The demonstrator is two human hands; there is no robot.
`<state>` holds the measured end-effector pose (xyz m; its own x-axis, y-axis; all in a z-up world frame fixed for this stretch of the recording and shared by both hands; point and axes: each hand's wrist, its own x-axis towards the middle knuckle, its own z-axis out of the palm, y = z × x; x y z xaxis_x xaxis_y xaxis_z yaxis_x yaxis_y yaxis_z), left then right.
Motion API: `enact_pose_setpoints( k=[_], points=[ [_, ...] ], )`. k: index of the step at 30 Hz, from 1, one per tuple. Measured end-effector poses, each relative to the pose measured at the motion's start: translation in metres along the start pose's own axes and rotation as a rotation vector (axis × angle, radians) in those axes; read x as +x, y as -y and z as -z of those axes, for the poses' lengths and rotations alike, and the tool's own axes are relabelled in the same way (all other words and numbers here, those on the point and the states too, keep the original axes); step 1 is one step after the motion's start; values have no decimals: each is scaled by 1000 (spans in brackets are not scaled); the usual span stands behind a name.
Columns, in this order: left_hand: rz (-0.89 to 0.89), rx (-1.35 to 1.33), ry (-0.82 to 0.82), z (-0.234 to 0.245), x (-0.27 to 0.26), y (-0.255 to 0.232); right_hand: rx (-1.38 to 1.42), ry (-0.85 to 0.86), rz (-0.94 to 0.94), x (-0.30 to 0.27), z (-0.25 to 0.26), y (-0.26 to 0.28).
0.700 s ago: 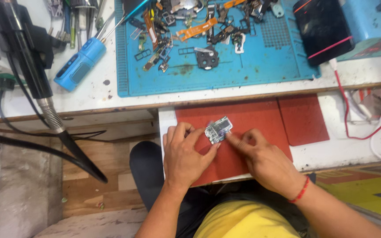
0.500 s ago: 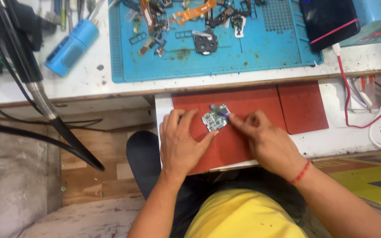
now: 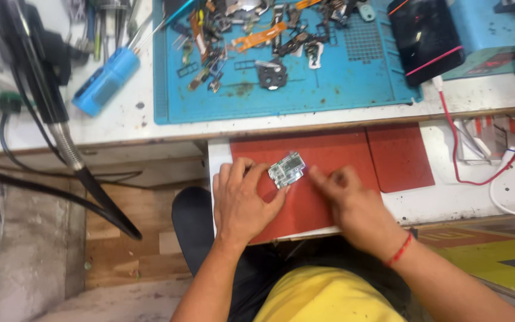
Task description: The person uses a toothbrush to scrub a small electronic circuit board placed on a red mat. The person repeatedly scrubs the surface of the board with the toothbrush, focusing on specific areas.
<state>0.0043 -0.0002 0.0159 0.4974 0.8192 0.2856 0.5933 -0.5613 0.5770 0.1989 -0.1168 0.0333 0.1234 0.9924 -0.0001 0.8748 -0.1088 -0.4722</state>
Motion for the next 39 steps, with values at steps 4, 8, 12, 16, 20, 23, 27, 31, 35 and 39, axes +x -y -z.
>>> enact_pose_setpoints(
  k=[4,8,12,16,20,23,27,31,35,39],
  points=[
    [0,-4,40,3,0,-5,-41,93,-20,-5,-4,4],
    [22,-16,22,2,-3,-5,-68,158,-21,-2,-6,5],
    [39,-33,11,0,-4,-3,-79,9,-64,8,-5,-5],
    [30,-29,9,2,-5,-2,-17,78,54,2,-9,2],
    [39,-46,19,1,-4,-3,-14,159,-9,-2,-1,2],
    [46,-49,30,5,0,-2,-48,96,-55,3,1,4],
    [44,-51,40,6,1,-4,-36,226,3,4,1,8],
    [63,-73,41,4,-1,-5,-69,173,-22,9,2,5],
    [74,-107,38,5,2,1,-107,270,-63,-5,7,11],
    [61,-97,25,2,-1,1,-103,173,-7,10,-13,17]
  ],
)
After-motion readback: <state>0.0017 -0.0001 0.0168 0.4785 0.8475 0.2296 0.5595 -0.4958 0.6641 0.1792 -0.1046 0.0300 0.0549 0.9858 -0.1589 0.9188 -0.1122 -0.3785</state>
